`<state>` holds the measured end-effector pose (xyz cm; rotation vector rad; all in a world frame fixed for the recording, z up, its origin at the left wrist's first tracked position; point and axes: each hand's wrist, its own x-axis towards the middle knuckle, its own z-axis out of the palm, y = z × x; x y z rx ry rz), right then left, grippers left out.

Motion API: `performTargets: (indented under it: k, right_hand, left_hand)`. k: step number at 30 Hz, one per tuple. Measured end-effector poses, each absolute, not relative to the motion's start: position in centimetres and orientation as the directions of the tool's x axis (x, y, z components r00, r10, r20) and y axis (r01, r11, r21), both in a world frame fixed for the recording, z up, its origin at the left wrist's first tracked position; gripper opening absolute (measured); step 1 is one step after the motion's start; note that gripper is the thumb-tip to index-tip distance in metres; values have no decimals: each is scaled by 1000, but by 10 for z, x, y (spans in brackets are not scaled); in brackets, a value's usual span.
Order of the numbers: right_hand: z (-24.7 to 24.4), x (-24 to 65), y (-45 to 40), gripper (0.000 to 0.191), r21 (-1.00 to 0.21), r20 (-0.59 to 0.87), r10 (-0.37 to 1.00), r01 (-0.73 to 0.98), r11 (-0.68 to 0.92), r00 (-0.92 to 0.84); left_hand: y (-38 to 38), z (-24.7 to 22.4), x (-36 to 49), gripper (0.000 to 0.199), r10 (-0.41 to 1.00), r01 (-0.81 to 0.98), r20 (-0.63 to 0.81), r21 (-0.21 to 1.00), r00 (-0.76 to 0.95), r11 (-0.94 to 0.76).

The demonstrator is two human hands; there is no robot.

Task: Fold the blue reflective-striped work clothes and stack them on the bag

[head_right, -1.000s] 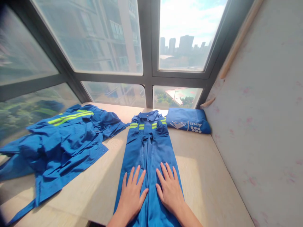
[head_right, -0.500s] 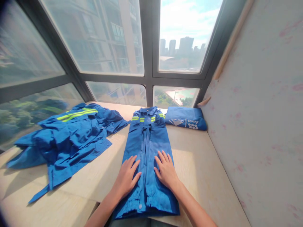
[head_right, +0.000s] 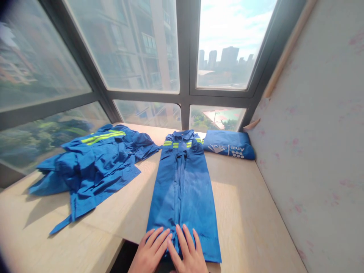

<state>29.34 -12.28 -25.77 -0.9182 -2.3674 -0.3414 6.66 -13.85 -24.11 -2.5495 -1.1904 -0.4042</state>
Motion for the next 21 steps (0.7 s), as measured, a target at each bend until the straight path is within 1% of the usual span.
performTargets:
  k: [1, 3, 5, 6, 8, 10, 12, 14, 16, 18, 21]
  right_hand:
    - [-258, 287, -122, 67, 40, 612, 521, 682, 730, -594]
    - [-256, 279, -120, 56, 36, 631, 524, 695, 718, -573]
    - [-255, 276, -117, 46, -3, 651, 541, 710, 704, -533]
    - [-255, 275, -116, 42, -28, 665, 545, 711, 702, -511]
    - [-257, 275, -115, 35, -65, 685, 543, 701, 710, -486]
    - [-259, 276, -115, 28, -70, 695, 527, 684, 726, -489]
    - [-259, 278, -116, 24, -63, 706, 508, 671, 739, -493]
    - [-255, 281, -117, 24, -74, 714, 497, 653, 753, -492]
    - [-246, 288, -118, 24, -96, 679, 510, 624, 775, -529]
    - [-234, 298, -118, 19, -119, 585, 536, 590, 799, -608]
    - [-213, 317, -115, 9, -169, 390, 567, 548, 819, -726]
  left_hand:
    - [-137, -238, 66, 54, 700, 772, 356, -110, 619, -627]
    - [-135, -230, 63, 62, 737, 769, 299, 19, 605, -639]
    - [-135, -218, 58, 69, 781, 758, 204, 195, 590, -623]
    - [-135, -211, 55, 70, 798, 746, 153, 286, 583, -601]
    - [-130, -200, 51, 60, 824, 713, 74, 462, 562, -527]
    - [-121, -194, 48, 41, 866, 676, 18, 617, 500, -403]
    - [-106, -192, 48, 31, 914, 646, -6, 709, 406, -283]
    - [-88, -193, 50, 30, 940, 639, 50, 722, 337, -267]
    - [-69, -194, 56, 30, 925, 657, 169, 661, 339, -362]
    - [-51, -195, 65, 34, 884, 694, 245, 550, 399, -466]
    - [-27, -192, 84, 41, 827, 748, 229, 352, 514, -562]
